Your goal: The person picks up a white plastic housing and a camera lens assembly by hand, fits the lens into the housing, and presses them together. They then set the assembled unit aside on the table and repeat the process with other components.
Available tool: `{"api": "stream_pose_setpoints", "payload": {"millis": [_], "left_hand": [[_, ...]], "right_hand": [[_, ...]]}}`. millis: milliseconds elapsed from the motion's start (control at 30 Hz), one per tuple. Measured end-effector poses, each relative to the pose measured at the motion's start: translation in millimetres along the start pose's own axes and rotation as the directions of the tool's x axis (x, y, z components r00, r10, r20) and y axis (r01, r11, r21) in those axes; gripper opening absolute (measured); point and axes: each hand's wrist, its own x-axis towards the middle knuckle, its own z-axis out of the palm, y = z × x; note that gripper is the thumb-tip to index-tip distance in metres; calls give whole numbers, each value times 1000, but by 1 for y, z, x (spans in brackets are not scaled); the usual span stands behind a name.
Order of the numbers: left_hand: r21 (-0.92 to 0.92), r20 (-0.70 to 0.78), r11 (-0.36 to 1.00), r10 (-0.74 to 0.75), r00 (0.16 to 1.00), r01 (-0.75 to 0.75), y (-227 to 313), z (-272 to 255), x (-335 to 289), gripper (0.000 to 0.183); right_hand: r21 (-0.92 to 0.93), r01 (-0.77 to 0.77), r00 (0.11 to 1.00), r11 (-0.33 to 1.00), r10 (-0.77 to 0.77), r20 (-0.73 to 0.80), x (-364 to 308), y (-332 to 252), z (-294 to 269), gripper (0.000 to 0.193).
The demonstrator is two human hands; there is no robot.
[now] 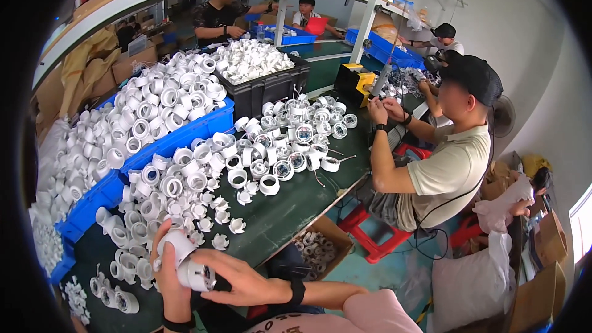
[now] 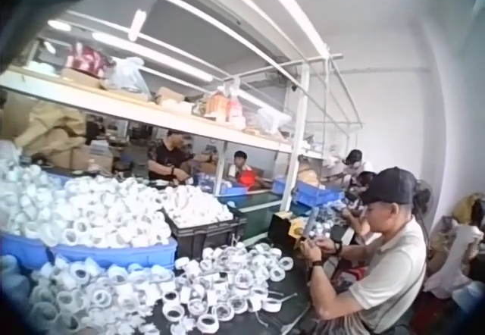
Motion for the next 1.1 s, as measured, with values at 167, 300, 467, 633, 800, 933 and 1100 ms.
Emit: {"api": "stream_pose_setpoints", "payload": {"millis": [167,300,467,633,800,933,1100], "left_hand": [[366,335,846,270,903,-388,-13,-5,-10,78],[270,462,905,179,868,-330,-6,-9,-23,84],[562,350,669,340,873,-486,-8,-12,-21,43],[504,194,839,119,974,-204,-13,-5,-14,42],[528,167,824,140,976,-208,-16,-3,-18,50],[529,149,820,161,976,-216,-21,-9,-23,50],[524,162,829,127,979,-194,-19,-9,-24,50]], "right_hand": [[61,-111,985,992,118,-128,4,-1,-25,67],[89,-152,986,984,157,-54,1,-3,-36,68],[245,-234,972,941,229,50,0,6,-24,70],[-95,-105,994,990,106,6,10,0,-33,69],[-97,-76,997,992,77,7,11,4,-29,73],[-194,-43,998,980,50,33,10,3,-24,74],[-179,-9,1000,984,12,17,10,1,-23,73]]}}
